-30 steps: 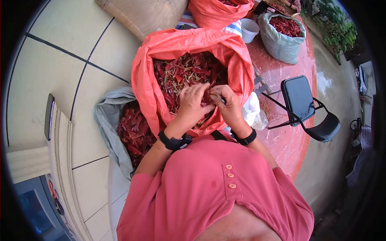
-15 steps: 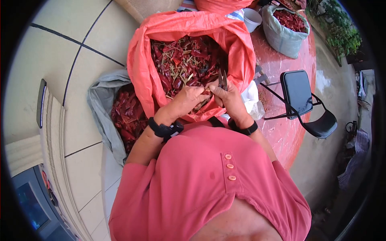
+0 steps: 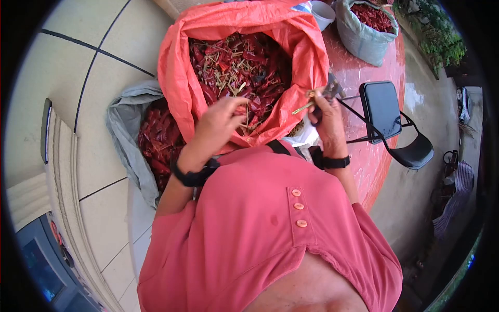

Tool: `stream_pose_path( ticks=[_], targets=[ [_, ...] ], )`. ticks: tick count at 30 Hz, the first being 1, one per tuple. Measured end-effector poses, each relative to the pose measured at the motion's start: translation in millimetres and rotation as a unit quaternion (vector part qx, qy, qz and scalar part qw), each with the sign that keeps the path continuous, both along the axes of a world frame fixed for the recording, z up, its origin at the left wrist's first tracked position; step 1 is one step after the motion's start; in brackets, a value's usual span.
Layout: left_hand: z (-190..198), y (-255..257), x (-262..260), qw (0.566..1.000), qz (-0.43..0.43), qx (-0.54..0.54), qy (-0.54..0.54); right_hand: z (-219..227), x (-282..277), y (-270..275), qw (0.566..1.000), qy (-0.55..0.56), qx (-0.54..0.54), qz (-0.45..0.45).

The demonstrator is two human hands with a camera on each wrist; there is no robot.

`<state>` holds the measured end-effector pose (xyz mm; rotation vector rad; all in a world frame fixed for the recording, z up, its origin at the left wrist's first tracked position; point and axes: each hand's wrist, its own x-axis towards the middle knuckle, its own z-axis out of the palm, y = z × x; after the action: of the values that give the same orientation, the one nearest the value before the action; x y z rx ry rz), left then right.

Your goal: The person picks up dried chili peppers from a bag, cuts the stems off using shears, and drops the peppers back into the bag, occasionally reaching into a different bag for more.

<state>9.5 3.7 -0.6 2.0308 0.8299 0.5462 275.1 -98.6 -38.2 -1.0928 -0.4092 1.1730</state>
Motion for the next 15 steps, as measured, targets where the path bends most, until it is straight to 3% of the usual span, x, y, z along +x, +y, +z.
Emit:
stream_pose_path(
  ticks=[4,5,7,11,12,15],
  targets=[
    [8.2,4.8,-66.4,0.973,0.158,0.123,0.119,-15.8,24.2,-33.6,0.963,-0.237,-0.117,-0.046],
    [1.2,6.7,-83.0,0.955,0.186,0.165,0.163,-31.0,31.0,-40.7,0.957,-0.267,-0.101,-0.056],
    [-7.8,6.9,-106.3,0.933,0.211,0.192,0.218,-73.1,42.6,-50.5,0.942,-0.323,-0.062,-0.07],
    [-39.7,16.4,-140.0,0.915,0.239,0.189,0.266,-111.9,42.7,-59.8,0.887,-0.425,-0.175,-0.034],
    [-36.7,15.1,-137.3,0.904,0.234,0.2,0.296,-125.0,43.2,-61.2,0.895,-0.413,-0.168,-0.024],
    [-25.0,14.2,-108.9,0.879,0.251,0.33,0.236,-138.9,33.9,-61.2,0.911,-0.369,-0.184,-0.019]
  ],
)
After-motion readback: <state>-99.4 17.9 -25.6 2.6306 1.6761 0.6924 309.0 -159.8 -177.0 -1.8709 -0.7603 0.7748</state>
